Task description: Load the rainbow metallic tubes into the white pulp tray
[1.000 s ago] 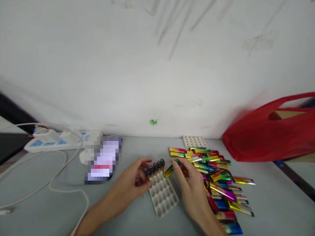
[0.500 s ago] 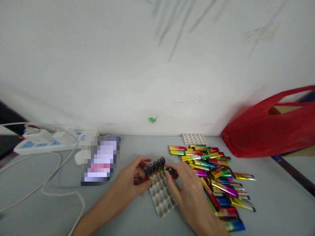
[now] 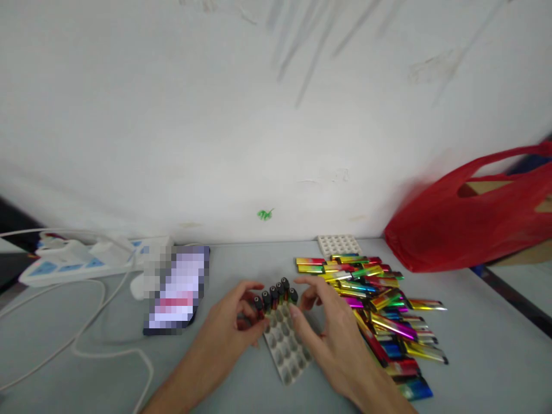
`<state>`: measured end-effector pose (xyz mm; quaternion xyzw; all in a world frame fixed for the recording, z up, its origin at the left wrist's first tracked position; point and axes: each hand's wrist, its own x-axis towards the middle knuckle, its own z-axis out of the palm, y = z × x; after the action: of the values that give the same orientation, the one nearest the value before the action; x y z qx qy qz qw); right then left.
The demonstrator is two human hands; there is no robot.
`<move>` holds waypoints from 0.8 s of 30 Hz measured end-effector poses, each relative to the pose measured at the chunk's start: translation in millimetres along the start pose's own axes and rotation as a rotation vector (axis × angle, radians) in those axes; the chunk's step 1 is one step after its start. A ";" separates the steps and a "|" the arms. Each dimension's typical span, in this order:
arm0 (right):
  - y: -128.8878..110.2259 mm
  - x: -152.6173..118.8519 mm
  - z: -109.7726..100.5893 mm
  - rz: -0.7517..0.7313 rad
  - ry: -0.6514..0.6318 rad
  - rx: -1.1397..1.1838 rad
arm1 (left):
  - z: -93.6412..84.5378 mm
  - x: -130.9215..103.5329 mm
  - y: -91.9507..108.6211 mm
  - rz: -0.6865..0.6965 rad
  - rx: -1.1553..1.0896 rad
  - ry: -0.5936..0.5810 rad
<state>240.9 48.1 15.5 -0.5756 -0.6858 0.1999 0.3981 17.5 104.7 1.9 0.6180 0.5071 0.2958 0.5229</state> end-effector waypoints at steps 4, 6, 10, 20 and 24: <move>2.5 3.2 -7.1 -0.058 0.037 -0.029 | 1.5 -1.0 -2.4 -0.007 0.032 0.040; 4.6 5.2 -8.8 -0.105 0.088 -0.106 | 1.6 -1.4 -3.7 -0.013 0.060 0.059; 12.7 9.3 -5.6 -0.117 0.122 -0.418 | 1.8 -1.5 -3.9 -0.013 0.099 0.084; 27.5 7.6 1.7 -0.227 -0.132 -0.554 | -7.5 -1.3 -4.6 0.108 0.282 0.019; 29.7 6.4 3.2 -0.211 -0.105 -0.533 | -12.1 -10.6 -1.9 0.208 0.403 -0.035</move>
<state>257.0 62.4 -6.2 -0.5742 -0.7899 -0.0003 0.2152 2.7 98.9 5.2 0.7640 0.4804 0.2301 0.3640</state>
